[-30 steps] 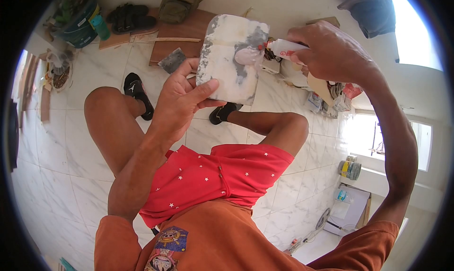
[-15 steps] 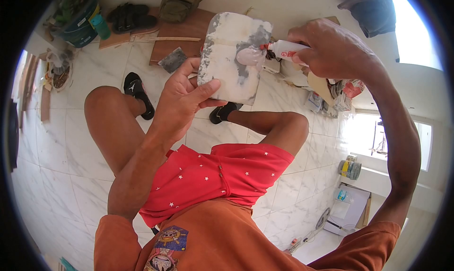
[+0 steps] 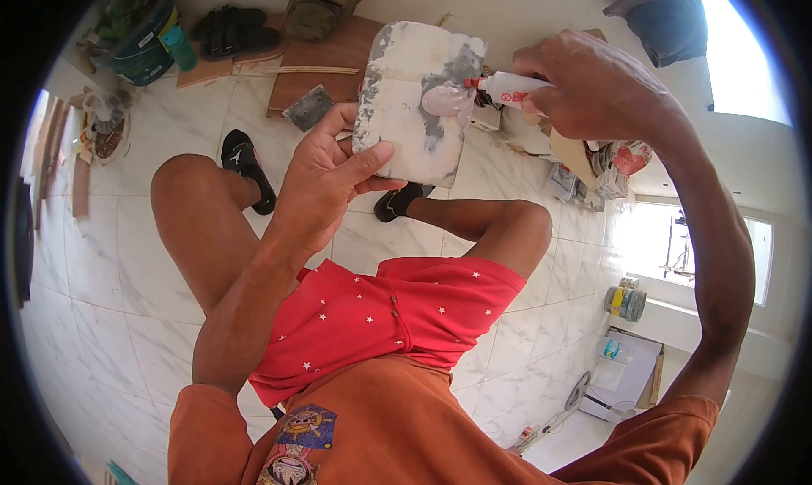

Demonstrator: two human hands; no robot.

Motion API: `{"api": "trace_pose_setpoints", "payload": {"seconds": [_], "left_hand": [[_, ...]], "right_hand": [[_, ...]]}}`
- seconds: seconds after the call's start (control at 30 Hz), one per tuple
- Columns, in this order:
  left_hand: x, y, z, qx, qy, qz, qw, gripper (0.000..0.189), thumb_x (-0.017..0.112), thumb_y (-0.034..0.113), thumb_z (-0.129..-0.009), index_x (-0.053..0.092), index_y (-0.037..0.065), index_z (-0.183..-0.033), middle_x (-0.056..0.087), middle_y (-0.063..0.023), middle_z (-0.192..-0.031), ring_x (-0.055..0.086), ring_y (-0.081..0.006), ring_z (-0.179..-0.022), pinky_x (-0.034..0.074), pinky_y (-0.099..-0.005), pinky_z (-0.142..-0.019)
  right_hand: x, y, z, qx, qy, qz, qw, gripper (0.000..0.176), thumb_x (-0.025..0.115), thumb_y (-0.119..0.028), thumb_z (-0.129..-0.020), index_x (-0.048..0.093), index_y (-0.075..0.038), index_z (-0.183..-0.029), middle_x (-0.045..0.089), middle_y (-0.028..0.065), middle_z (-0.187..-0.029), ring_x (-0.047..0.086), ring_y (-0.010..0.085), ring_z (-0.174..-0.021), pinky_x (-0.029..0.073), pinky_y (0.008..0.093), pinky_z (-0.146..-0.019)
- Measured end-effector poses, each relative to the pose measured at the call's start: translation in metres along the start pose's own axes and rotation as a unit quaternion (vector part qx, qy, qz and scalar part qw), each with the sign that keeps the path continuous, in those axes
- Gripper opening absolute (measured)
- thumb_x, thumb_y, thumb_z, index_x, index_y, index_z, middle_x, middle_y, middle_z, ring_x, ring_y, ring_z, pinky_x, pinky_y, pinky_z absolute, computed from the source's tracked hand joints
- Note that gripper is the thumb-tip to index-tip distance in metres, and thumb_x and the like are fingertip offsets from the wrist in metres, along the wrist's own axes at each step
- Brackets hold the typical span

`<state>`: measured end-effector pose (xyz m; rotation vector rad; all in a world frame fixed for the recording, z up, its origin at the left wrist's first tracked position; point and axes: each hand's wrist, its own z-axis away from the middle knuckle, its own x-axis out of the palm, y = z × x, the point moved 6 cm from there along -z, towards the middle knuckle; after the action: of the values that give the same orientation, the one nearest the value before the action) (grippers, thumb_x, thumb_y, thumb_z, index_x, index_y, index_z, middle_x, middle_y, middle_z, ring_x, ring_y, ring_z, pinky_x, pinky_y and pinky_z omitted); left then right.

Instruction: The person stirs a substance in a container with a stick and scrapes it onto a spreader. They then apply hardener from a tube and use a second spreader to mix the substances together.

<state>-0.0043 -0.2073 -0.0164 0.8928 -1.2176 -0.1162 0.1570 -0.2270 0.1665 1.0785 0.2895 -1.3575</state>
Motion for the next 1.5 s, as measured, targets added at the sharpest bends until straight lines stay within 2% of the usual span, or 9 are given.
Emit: {"api": "trace_pose_setpoints", "payload": {"seconds": [0.07, 0.17, 0.27, 0.4, 0.7, 0.8, 1.07, 1.27, 1.5], "left_hand": [[0.0, 0.0, 0.0, 0.001, 0.0, 0.001, 1.0, 0.031, 0.062, 0.008, -0.099, 0.047, 0.002, -0.125, 0.069, -0.0112, -0.111, 0.07, -0.0162, -0.097, 0.061, -0.031, -0.083], [-0.001, -0.001, 0.0, -0.002, 0.0, 0.008, 1.0, 0.032, 0.062, 0.008, -0.098, 0.047, 0.001, -0.126, 0.068, -0.0116, -0.112, 0.069, -0.0165, -0.099, 0.061, -0.0316, -0.083], [-0.003, 0.001, 0.001, -0.012, 0.011, 0.009, 1.0, 0.034, 0.062, 0.008, -0.098, 0.047, 0.001, -0.127, 0.067, -0.0119, -0.114, 0.069, -0.0173, -0.099, 0.061, -0.0325, -0.083], [-0.018, 0.014, -0.002, 0.004, 0.039, 0.016, 0.999, 0.036, 0.062, 0.007, -0.097, 0.047, 0.001, -0.129, 0.066, -0.0123, -0.116, 0.068, -0.0178, -0.101, 0.061, -0.0333, -0.085], [-0.084, 0.123, -0.039, 0.157, 0.096, -0.088, 0.979, 0.035, 0.064, 0.005, -0.094, 0.049, -0.005, -0.123, 0.064, -0.0144, -0.115, 0.067, -0.0211, -0.102, 0.061, -0.034, -0.087], [-0.106, 0.136, -0.046, 0.158, 0.133, -0.126, 0.97, 0.034, 0.064, 0.005, -0.094, 0.049, -0.005, -0.123, 0.064, -0.014, -0.115, 0.066, -0.0211, -0.102, 0.06, -0.0346, -0.089], [-0.138, 0.12, -0.039, 0.093, 0.259, -0.182, 0.944, 0.044, 0.065, 0.004, -0.092, 0.046, -0.005, -0.13, 0.062, -0.0156, -0.118, 0.066, -0.0229, -0.102, 0.059, -0.0343, -0.087], [-0.144, 0.114, -0.061, 0.036, 0.265, -0.203, 0.942, 0.049, 0.064, 0.008, -0.094, 0.042, -0.006, -0.135, 0.062, -0.0168, -0.119, 0.066, -0.0227, -0.104, 0.059, -0.0338, -0.085], [-0.14, 0.115, -0.073, 0.016, 0.276, -0.199, 0.94, 0.046, 0.062, 0.007, -0.095, 0.041, -0.004, -0.134, 0.062, -0.0169, -0.122, 0.067, -0.023, -0.105, 0.061, -0.0338, -0.081]], "right_hand": [[0.001, 0.0, -0.002, -0.005, -0.009, 0.004, 1.0, 0.031, 0.063, -0.017, -0.086, 0.068, -0.003, -0.114, 0.069, 0.0182, -0.104, 0.062, 0.0317, -0.098, 0.05, 0.0415, -0.092], [0.0, -0.001, 0.002, -0.057, 0.089, -0.018, 0.994, 0.027, 0.064, -0.011, -0.078, 0.071, 0.0, -0.101, 0.068, 0.0218, -0.082, 0.066, 0.0365, -0.084, 0.052, 0.0449, -0.083], [0.006, 0.002, 0.0, -0.047, 0.084, -0.026, 0.995, 0.029, 0.065, -0.014, -0.08, 0.07, 0.0, -0.105, 0.069, 0.0206, -0.086, 0.066, 0.0365, -0.084, 0.051, 0.0448, -0.083], [0.025, 0.011, -0.008, -0.048, 0.078, -0.183, 0.979, 0.032, 0.067, -0.016, -0.082, 0.068, -0.001, -0.11, 0.07, 0.0203, -0.088, 0.066, 0.0358, -0.081, 0.051, 0.0427, -0.08], [0.155, -0.034, -0.105, -0.09, 0.094, -0.515, 0.847, 0.037, 0.071, -0.024, -0.086, 0.066, 0.001, -0.112, 0.069, 0.0158, -0.088, 0.065, 0.0179, -0.078, 0.051, 0.0345, -0.075], [0.218, -0.075, -0.159, -0.087, 0.085, -0.589, 0.799, 0.037, 0.072, -0.028, -0.084, 0.069, 0.001, -0.108, 0.071, 0.0164, -0.092, 0.068, 0.0253, -0.083, 0.051, 0.0377, -0.077], [0.33, -0.16, -0.308, -0.008, 0.148, -0.508, 0.849, 0.035, 0.067, -0.026, -0.085, 0.069, 0.0, -0.107, 0.069, 0.0262, -0.097, 0.067, 0.0412, -0.095, 0.052, 0.0489, -0.083], [0.365, -0.194, -0.394, 0.087, 0.251, -0.528, 0.806, 0.038, 0.062, -0.031, -0.092, 0.064, -0.004, -0.118, 0.07, 0.0259, -0.092, 0.068, 0.0434, -0.094, 0.053, 0.0516, -0.081], [0.37, -0.207, -0.434, 0.131, 0.171, -0.476, 0.853, 0.03, 0.061, -0.027, -0.093, 0.066, 0.001, -0.103, 0.071, 0.0211, -0.081, 0.07, 0.0406, -0.083, 0.056, 0.0496, -0.073]]}}
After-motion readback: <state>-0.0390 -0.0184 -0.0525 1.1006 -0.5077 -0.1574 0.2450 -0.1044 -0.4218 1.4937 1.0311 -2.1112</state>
